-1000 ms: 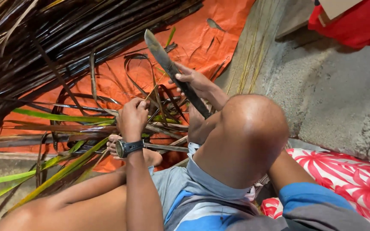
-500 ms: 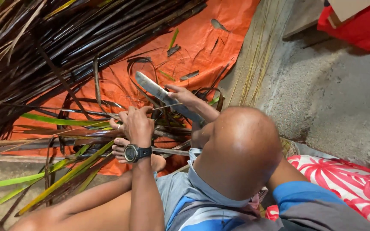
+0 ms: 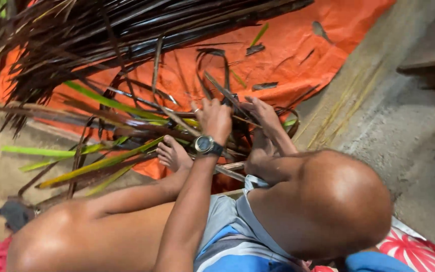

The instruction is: The person processes palm leaves by using a large knife to strip or trim them while sitting on a tarp with another person.

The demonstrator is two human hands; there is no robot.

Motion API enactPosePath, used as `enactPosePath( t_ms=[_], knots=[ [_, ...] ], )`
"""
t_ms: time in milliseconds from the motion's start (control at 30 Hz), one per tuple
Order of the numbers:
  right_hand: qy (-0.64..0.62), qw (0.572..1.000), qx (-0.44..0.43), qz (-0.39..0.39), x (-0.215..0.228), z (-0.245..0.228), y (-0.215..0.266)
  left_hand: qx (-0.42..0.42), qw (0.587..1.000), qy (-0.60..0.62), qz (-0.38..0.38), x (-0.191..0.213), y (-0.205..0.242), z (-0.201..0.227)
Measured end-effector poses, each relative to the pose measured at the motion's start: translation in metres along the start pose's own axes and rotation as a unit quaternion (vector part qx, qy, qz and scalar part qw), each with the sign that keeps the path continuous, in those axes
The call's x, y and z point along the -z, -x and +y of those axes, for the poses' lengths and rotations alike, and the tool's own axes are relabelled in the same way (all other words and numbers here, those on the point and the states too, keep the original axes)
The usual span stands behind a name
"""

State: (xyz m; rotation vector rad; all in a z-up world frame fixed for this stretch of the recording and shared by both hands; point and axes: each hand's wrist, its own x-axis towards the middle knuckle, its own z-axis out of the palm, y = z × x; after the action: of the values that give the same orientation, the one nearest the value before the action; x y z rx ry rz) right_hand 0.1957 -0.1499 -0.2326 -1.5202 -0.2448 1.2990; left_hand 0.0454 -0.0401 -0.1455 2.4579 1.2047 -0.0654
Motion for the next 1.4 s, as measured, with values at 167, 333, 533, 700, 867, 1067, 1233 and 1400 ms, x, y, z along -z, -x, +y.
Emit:
enactPosePath(
  t_ms=[167,333,533,700,867,1067,1233,1400],
  knots=[
    [0.049,0.999,0.017,-0.002,0.003,-0.014,0.012,-0.013,0.995,-0.064,-0.069,-0.010,-0.029,0.015],
    [0.060,0.998,0.018,-0.014,-0.003,-0.034,0.023,-0.025,0.990,-0.080,-0.114,-0.007,-0.034,0.024],
    [0.234,0.969,0.081,-0.020,-0.002,-0.008,0.008,-0.059,0.989,-0.079,-0.108,-0.011,-0.029,0.022],
    [0.270,0.959,0.089,0.016,0.007,-0.008,0.009,-0.088,0.986,-0.086,-0.108,-0.025,-0.025,0.014],
    [0.297,0.951,0.080,0.040,0.012,-0.002,0.012,-0.086,0.988,-0.077,-0.106,-0.049,-0.020,0.000],
    [0.318,0.944,0.073,0.045,0.017,-0.005,0.014,-0.110,0.990,-0.050,-0.069,-0.043,-0.013,-0.006],
    [0.283,0.953,0.112,0.002,-0.007,-0.046,0.040,-0.125,0.989,-0.059,-0.052,-0.048,-0.022,-0.008],
    [0.230,0.965,0.122,-0.028,-0.007,-0.038,0.044,-0.141,0.988,-0.056,-0.028,-0.050,-0.036,-0.004]
  ],
)
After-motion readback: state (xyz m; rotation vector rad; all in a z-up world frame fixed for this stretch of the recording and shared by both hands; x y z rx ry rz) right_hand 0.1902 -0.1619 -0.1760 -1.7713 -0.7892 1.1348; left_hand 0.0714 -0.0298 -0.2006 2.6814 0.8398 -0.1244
